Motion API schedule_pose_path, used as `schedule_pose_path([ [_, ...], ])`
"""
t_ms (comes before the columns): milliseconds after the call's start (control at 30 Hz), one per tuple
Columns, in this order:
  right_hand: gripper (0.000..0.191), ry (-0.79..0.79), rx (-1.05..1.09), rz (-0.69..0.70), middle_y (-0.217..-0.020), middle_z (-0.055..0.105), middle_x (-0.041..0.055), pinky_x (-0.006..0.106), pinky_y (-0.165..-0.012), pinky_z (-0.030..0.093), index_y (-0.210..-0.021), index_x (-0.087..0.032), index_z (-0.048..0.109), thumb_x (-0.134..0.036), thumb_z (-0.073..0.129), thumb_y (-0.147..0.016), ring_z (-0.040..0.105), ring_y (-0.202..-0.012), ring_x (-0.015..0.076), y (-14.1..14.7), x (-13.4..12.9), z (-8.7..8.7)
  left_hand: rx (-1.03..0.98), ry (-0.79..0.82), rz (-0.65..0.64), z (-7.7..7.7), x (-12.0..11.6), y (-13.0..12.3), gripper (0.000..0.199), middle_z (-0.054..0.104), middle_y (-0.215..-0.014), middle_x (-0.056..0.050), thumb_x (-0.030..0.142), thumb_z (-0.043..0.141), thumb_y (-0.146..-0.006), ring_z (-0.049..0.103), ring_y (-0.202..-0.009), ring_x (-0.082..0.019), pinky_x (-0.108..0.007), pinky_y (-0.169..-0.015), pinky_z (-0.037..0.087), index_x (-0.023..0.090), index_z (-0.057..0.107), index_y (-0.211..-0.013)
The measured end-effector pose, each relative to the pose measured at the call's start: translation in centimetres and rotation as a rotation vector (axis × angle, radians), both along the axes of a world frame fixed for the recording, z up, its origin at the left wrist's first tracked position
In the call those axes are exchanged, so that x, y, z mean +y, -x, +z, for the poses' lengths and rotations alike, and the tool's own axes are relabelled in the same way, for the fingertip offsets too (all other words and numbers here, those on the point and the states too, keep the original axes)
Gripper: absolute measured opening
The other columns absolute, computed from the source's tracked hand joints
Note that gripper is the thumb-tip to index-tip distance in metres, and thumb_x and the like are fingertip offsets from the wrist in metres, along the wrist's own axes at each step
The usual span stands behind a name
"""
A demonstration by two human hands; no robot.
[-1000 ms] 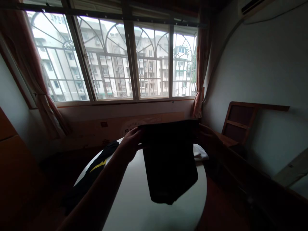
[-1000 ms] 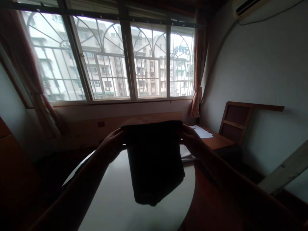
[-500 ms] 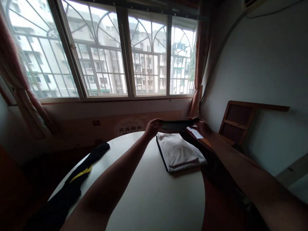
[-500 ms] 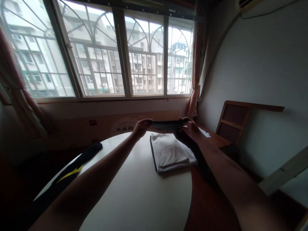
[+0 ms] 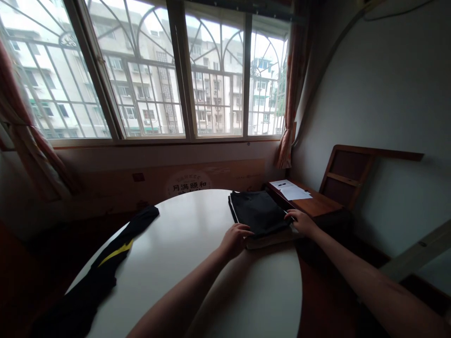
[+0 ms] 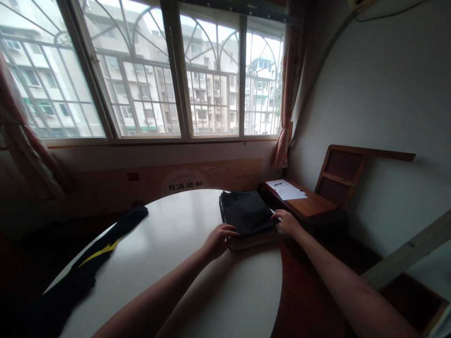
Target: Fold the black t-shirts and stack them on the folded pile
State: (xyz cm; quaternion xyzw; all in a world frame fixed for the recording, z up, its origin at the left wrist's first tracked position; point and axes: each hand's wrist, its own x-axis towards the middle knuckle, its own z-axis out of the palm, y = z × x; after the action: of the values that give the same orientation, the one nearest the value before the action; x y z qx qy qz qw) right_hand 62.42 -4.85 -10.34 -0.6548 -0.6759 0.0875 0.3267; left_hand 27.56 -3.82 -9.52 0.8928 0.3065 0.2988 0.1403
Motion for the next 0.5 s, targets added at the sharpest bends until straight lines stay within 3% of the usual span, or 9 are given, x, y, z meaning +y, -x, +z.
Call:
schedule_pose_path([
  [133, 0.036, -0.003, -0.091, -0.052, -0.121, 0.068, 0.0109, 0.042, -0.109, 0.043, -0.079, -0.018, 0.078, -0.001, 0.049, -0.067, 0.063, -0.117, 0.0272, 0.2, -0.3, 1.9, 0.114, 0.014, -0.158, 1.8, -1.6, 2.5, 0.024, 0.076, -0.11, -0.004, 0.024, 0.06, -0.091, 0.069, -0.1, -0.022, -0.033, -0.089, 0.052, 0.027, 0.079, -0.108],
  [267, 0.042, -0.135, -0.131, -0.047, -0.124, 0.067, 0.0105, 0.04, -0.109, 0.044, -0.103, -0.018, 0.075, -0.004, 0.048, -0.074, 0.061, -0.119, 0.0258, 3.3, -1.1, 4.8, 0.092, 0.041, -0.019, 3.1, -2.5, 7.5, 0.029, 0.077, -0.104, -0.005, 0.026, 0.055, -0.093, 0.071, -0.087, -0.019, -0.03, -0.082, 0.053, 0.024, 0.076, -0.113],
  [333, 0.047, -0.28, -0.103, 0.028, -0.121, 0.069, 0.0101, 0.038, -0.106, 0.047, -0.116, -0.017, 0.07, -0.006, 0.048, -0.077, 0.063, -0.115, 0.0239, 6.6, -1.6, 6.5, 0.066, 0.071, 0.084, 3.6, -2.2, 10.5, 0.028, 0.078, -0.099, -0.006, 0.027, 0.052, -0.094, 0.071, -0.081, -0.019, -0.029, -0.078, 0.052, 0.023, 0.077, -0.106],
  [400, 0.043, -0.399, -0.033, 0.132, -0.118, 0.07, 0.0096, 0.038, -0.102, 0.05, -0.116, -0.017, 0.069, -0.008, 0.048, -0.08, 0.065, -0.11, 0.0227, 10.8, -1.9, 7.7, 0.064, 0.103, 0.201, 3.9, -1.5, 13.4, 0.029, 0.079, -0.096, -0.006, 0.029, 0.052, -0.093, 0.07, -0.08, -0.019, -0.029, -0.077, 0.052, 0.021, 0.078, -0.101],
  [500, 0.038, -0.426, 0.165, 0.282, -0.112, 0.072, 0.0081, 0.035, -0.092, 0.054, -0.113, -0.019, 0.069, -0.011, 0.049, -0.082, 0.067, -0.101, 0.02, 18.4, -1.7, 7.6, 0.121, 0.14, 0.369, 3.3, -0.5, 17.4, 0.027, 0.079, -0.094, -0.005, 0.028, 0.053, -0.091, 0.07, -0.081, -0.021, -0.029, -0.076, 0.049, 0.021, 0.079, -0.099],
])
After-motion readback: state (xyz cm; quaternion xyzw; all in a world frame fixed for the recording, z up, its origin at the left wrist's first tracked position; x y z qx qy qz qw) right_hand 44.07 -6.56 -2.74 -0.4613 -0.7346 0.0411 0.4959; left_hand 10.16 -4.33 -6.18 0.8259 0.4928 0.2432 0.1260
